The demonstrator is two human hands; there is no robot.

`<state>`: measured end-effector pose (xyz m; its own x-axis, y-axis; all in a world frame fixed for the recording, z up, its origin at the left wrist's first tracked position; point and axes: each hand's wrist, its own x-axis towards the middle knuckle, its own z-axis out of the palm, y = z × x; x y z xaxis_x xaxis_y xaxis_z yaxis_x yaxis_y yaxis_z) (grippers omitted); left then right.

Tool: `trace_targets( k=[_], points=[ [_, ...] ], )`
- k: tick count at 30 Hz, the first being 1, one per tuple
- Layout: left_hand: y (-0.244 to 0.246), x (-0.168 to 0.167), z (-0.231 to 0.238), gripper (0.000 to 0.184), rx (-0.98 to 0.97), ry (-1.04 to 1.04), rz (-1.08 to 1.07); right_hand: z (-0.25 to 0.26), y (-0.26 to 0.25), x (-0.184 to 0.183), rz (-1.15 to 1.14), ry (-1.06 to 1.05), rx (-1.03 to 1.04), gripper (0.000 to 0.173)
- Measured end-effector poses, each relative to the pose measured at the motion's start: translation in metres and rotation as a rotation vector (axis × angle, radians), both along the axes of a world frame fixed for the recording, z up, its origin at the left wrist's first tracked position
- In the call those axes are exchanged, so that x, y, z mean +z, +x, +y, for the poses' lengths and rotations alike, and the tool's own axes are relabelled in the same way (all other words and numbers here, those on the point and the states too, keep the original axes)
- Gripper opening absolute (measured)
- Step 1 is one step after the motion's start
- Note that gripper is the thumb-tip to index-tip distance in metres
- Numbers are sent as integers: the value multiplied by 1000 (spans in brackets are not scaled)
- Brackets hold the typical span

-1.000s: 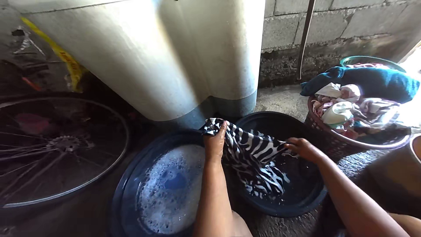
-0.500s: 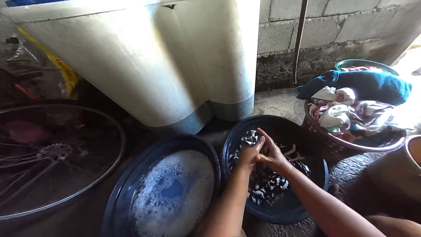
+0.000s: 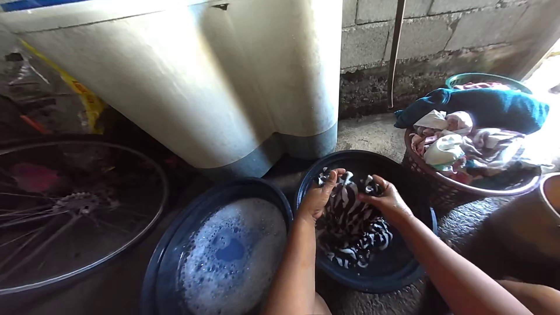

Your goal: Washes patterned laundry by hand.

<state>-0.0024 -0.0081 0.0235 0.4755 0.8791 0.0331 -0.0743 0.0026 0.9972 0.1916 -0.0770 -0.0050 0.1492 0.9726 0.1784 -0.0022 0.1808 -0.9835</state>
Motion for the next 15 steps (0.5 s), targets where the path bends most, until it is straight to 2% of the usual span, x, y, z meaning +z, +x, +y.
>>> trace_targets(
  k=[2,5,6,7,9,10,11,12,13,14,15],
  points=[
    [-2,4,-2,39,23,50,-35,0,-2,17,3,82,-120,27],
    [5,7,-11,59,3,51,-175,-1,-8,47,-4,195,-205,30],
    [9,9,-14,67,-6,12,-248,-1,-9,54,-80,213,-176,37],
    [14,9,-18,75,-19,-22,-312,0,-10,59,-190,231,-108,52],
    [20,9,-25,94,-35,-66,-313,5,-16,60,-435,209,64,94],
    [22,6,-28,96,-30,-82,-226,8,-22,52,-532,164,125,106],
    [21,1,-28,91,-49,-79,-91,11,-29,40,-602,111,148,107],
    [21,-4,-27,81,-85,-85,76,16,-31,22,-648,68,147,98],
    [21,-6,-26,73,-127,-75,314,19,-31,-1,-658,40,132,79],
    [23,-8,-25,70,-194,-39,623,21,-30,-26,-632,13,126,58],
    [27,-11,-24,75,-292,-9,918,20,-28,-51,-594,-24,139,45]
  ],
)
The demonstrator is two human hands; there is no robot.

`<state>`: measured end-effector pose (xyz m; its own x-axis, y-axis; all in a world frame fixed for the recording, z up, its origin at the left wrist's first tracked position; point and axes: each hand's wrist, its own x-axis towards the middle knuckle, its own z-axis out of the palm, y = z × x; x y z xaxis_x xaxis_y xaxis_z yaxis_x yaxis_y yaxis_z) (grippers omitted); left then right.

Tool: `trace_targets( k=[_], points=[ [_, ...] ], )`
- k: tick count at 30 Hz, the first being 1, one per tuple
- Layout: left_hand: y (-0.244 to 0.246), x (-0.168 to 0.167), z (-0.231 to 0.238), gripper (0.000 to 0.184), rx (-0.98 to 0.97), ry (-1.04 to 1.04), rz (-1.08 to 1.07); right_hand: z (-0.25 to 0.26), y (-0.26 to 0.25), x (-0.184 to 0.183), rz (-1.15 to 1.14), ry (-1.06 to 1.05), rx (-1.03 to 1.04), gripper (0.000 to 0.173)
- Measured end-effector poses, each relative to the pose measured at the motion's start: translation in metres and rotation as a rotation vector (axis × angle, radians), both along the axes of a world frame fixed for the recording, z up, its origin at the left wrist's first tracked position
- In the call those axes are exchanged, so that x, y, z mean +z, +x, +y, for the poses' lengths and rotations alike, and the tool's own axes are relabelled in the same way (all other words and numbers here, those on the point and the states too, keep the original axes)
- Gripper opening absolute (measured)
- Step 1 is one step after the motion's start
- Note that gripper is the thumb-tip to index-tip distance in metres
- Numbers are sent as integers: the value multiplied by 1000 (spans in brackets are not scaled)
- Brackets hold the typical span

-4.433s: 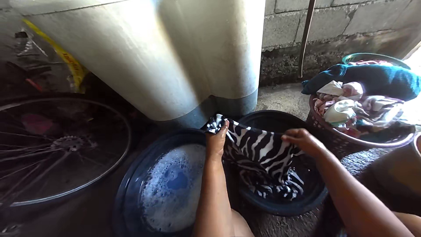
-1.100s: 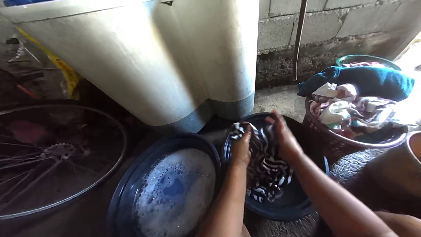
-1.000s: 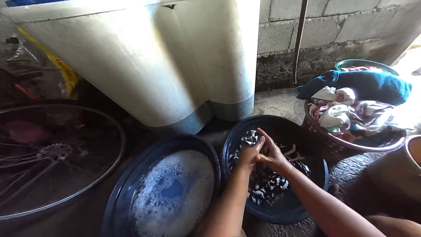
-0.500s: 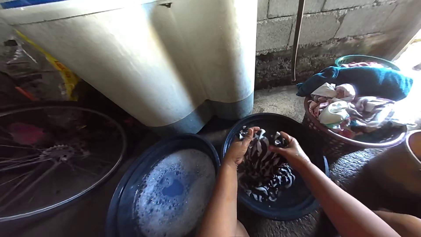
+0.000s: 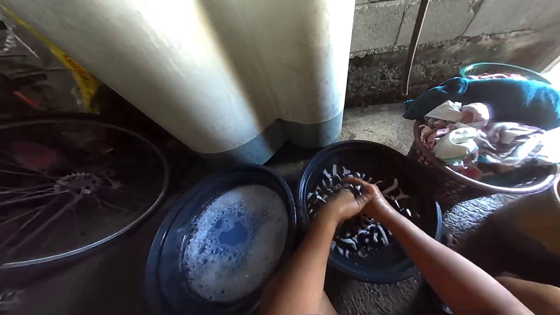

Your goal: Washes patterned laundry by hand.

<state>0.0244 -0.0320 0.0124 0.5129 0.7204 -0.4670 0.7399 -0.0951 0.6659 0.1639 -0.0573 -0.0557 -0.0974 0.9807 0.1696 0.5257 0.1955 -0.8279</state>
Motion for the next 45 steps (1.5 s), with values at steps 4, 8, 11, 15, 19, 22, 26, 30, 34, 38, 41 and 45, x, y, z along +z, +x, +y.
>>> trace_targets(
  k=[4,8,11,15,19,22,26,30,34,38,41,45],
  points=[
    [5,-4,8,69,-255,0,451,-9,4,-71,-207,-356,63,46],
    [-13,3,28,56,-109,198,156,-13,2,-110,-568,-718,187,54],
    [-21,2,35,57,-41,238,138,-23,8,-130,-704,-827,234,45],
    [-25,0,38,63,-130,188,167,-24,12,-120,-697,-881,214,46],
    [-26,4,36,79,-193,174,162,-20,24,-75,-257,-699,-56,53],
    [-24,4,30,97,-227,150,129,-18,23,-11,198,-406,-209,45],
    [-15,1,7,116,-255,126,-282,-18,15,84,445,-83,-323,28],
    [14,-23,-22,133,78,491,-743,-13,3,129,490,186,-477,25],
    [50,-43,-44,106,473,783,-752,-5,-30,128,522,252,-524,21],
    [48,-33,-41,48,682,436,-634,-2,-48,115,312,-9,-470,34],
    [45,-51,-35,46,562,558,-632,2,-40,112,194,-94,-360,35],
    [34,-11,-41,52,206,294,-78,-5,-32,130,-110,-247,-177,36]
  ],
)
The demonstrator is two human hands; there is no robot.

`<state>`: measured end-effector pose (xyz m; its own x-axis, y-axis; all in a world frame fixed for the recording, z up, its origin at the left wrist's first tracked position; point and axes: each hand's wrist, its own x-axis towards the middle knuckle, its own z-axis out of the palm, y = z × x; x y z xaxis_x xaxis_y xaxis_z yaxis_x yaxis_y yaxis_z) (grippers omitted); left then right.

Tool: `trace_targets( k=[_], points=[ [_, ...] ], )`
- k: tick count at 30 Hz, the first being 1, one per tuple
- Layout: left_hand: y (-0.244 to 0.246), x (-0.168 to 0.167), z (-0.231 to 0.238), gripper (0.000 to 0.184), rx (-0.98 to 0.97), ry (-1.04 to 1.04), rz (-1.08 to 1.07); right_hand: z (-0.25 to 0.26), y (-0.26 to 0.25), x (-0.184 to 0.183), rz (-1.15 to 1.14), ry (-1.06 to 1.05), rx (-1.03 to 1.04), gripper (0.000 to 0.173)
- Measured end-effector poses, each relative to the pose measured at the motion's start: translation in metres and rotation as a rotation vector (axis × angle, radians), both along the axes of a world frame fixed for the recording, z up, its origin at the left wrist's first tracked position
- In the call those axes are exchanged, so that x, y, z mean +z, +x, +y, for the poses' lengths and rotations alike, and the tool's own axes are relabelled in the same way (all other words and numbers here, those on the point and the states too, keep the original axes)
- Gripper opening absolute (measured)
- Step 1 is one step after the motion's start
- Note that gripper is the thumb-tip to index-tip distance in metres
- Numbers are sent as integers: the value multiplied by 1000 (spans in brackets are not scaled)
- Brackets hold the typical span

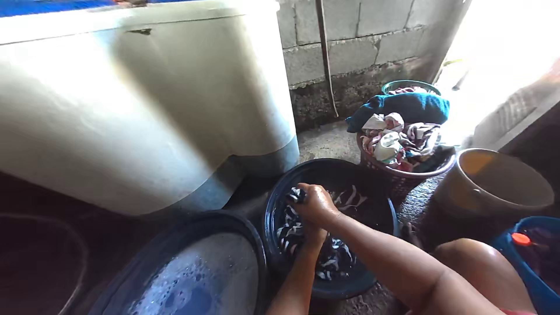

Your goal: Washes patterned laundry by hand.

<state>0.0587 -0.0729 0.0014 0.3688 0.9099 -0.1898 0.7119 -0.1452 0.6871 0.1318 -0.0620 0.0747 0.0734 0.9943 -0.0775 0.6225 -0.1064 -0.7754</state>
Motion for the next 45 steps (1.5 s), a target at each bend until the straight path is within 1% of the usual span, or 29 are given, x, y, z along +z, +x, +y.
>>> trace_targets(
  k=[1,2,3,5,8,11,13,14,16,18,19,20,22,24,25,26,28,29,30,31,33,34,35,36,37,39,41,43,45],
  points=[
    [-1,4,-1,51,-73,-6,116,-1,1,1,-52,-10,34,34],
    [-3,-14,-1,47,-90,131,88,-2,2,2,-87,-20,64,33],
    [-2,-49,0,41,-36,382,-83,-3,4,2,-113,-29,94,33],
    [-6,-29,1,41,-132,159,9,-6,8,1,-155,-42,152,31],
    [-4,-8,-4,39,-173,11,62,-11,14,-3,-222,-44,243,30],
    [2,35,-9,34,-235,-259,196,-16,18,-7,-313,-51,328,29],
    [6,41,-10,33,-218,-307,161,-16,24,-14,-276,-38,328,30],
    [8,40,-9,32,-185,-305,125,-15,30,-19,-179,-13,292,32],
    [8,33,-3,32,-63,-296,-23,-12,46,-34,234,71,171,47],
    [5,16,10,49,16,-324,-199,-10,62,-43,679,76,45,61],
    [4,1,15,56,45,-305,-286,-7,70,-51,822,83,-15,61],
    [3,-5,16,57,63,-291,-367,-3,76,-62,941,91,-63,57],
    [0,-5,14,46,61,-265,-468,5,82,-85,1149,97,-118,44],
    [-5,2,12,43,48,-281,-547,12,80,-105,1284,90,-155,64],
    [-9,7,11,47,41,-299,-591,12,78,-115,1263,98,-170,66],
    [-13,10,10,50,40,-317,-641,6,73,-122,1181,90,-176,60],
    [-21,16,11,49,44,-352,-759,-14,55,-116,802,-7,-110,30],
    [-23,20,12,42,62,-373,-819,-17,46,-111,684,-104,-32,27],
    [-26,23,13,35,88,-389,-872,-17,34,-114,718,-125,60,33],
    [-30,24,15,27,116,-399,-924,-15,24,-122,827,-81,179,47],
    [-39,25,25,13,178,-400,-996,-5,9,-138,1065,-7,445,102],
    [-45,25,31,11,212,-387,-1012,-2,5,-135,1137,-28,531,122],
    [-50,25,36,11,248,-366,-1015,-7,2,-127,1163,-89,558,127],
    [-55,26,42,12,274,-348,-1018,-13,-1,-124,1162,-149,521,121],
    [-59,28,47,18,283,-344,-1014,-13,0,-128,1146,-211,532,106],
    [-64,30,53,26,261,-363,-994,-2,1,-143,1136,-287,692,74],
    [-63,32,54,25,314,-345,-952,-1,-2,-128,982,-341,646,41],
    [-61,29,58,23,386,-318,-906,-1,-7,-110,782,-331,518,41],
    [-59,22,64,22,439,-296,-893,4,-11,-105,592,-242,483,43]
  ],
)
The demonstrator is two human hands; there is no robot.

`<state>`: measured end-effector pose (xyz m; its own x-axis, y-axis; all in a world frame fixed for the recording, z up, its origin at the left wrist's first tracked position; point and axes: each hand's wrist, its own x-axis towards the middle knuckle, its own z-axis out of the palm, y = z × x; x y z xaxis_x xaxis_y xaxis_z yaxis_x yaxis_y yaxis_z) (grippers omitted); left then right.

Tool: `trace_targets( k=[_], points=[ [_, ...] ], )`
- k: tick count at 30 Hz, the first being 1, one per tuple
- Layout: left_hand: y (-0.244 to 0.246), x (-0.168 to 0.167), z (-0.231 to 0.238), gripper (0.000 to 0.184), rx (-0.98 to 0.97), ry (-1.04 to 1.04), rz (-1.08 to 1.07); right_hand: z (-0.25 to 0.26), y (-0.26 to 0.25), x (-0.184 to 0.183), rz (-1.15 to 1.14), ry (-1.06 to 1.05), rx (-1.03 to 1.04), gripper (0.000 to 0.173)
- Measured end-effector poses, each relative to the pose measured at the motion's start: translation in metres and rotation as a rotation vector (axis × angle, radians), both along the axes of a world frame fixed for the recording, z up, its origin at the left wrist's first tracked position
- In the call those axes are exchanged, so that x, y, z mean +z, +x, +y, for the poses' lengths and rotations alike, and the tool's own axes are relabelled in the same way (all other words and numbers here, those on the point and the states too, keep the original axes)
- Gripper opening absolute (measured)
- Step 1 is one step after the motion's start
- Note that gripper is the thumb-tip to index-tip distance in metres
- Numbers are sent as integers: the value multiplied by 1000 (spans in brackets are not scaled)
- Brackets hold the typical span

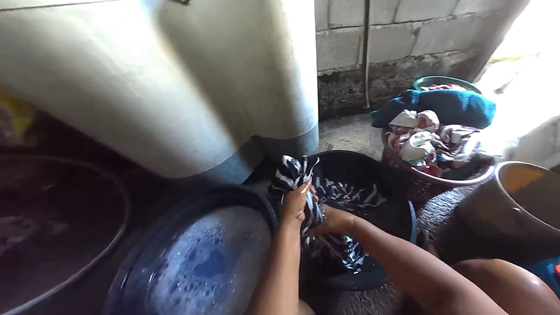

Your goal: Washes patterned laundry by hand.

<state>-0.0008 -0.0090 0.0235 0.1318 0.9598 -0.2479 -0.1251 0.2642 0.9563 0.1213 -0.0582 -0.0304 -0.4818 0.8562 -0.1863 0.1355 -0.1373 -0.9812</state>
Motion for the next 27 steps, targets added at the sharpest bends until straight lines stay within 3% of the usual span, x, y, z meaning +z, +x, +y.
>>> trace_targets(
  k=[4,9,15,18,21,24,27],
  points=[
    [6,-14,5,20,83,-36,-21,5,-3,0,-383,172,-45,35],
    [15,-19,2,19,183,-96,-17,-1,-12,11,-853,89,-116,43],
    [28,-23,-4,24,329,-182,-5,-13,-20,-1,-1099,214,-261,48],
    [24,-22,-6,33,245,-263,37,-11,-13,-6,-910,107,-296,49],
    [8,-11,-4,57,-68,-133,122,-4,0,-10,-455,19,-514,37],
    [-8,2,-2,39,-264,-19,-11,-1,15,8,-70,-109,-770,30],
    [-20,5,4,34,-272,35,-31,4,26,33,298,-175,-922,22]
  ],
)
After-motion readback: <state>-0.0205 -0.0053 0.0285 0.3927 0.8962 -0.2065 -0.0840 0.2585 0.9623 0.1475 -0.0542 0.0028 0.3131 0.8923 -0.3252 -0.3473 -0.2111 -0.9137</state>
